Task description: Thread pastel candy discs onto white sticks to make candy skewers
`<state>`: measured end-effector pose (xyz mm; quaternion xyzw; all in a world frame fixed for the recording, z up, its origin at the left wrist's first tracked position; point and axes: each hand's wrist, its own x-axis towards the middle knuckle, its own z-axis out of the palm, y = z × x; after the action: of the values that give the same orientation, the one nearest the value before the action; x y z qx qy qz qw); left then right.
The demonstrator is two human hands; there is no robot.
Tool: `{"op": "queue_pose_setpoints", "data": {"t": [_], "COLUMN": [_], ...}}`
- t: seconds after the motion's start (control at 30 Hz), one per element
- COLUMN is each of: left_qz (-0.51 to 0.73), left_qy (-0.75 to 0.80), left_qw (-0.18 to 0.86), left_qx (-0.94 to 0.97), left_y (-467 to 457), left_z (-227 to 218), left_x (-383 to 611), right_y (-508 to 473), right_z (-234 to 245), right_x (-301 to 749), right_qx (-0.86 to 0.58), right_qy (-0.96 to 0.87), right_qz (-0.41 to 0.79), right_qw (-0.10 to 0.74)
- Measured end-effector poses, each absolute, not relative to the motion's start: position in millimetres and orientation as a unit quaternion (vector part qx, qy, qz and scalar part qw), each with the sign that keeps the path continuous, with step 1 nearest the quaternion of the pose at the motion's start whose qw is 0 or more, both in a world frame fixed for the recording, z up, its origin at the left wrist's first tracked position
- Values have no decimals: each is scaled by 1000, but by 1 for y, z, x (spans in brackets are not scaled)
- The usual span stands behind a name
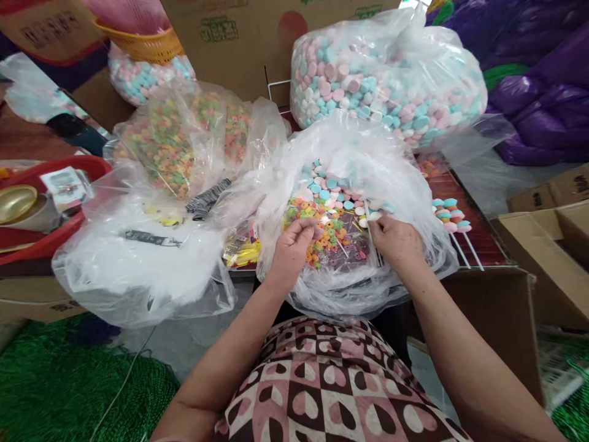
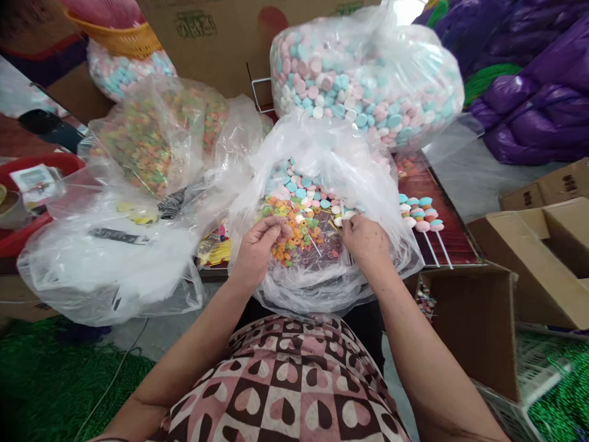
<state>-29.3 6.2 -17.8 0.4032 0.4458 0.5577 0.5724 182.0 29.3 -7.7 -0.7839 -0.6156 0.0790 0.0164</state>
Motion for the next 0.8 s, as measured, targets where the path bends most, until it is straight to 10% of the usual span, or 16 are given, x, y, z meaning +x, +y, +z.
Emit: {"op": "queue_pose_setpoints", "data": {"t": [0.27,0.57,0.8], "left_qz": [556,478,444], "left_qy": [444,467,432], "left_qw": [575,582,664], "left_qx": [404,462,419], "left_y": [7,5,9], "left_z": [-18,-15,-17], "left_x": [-31,-18,-3], "right_y": [45,-22,-58], "right_z": [-4,1,-4], "right_x": [189,188,173], "right_qx": [-806,-649,-588], "right_qy": [-567,-434,-398], "right_qz": [114,508,584], "right_qw": [122,364,394]}}
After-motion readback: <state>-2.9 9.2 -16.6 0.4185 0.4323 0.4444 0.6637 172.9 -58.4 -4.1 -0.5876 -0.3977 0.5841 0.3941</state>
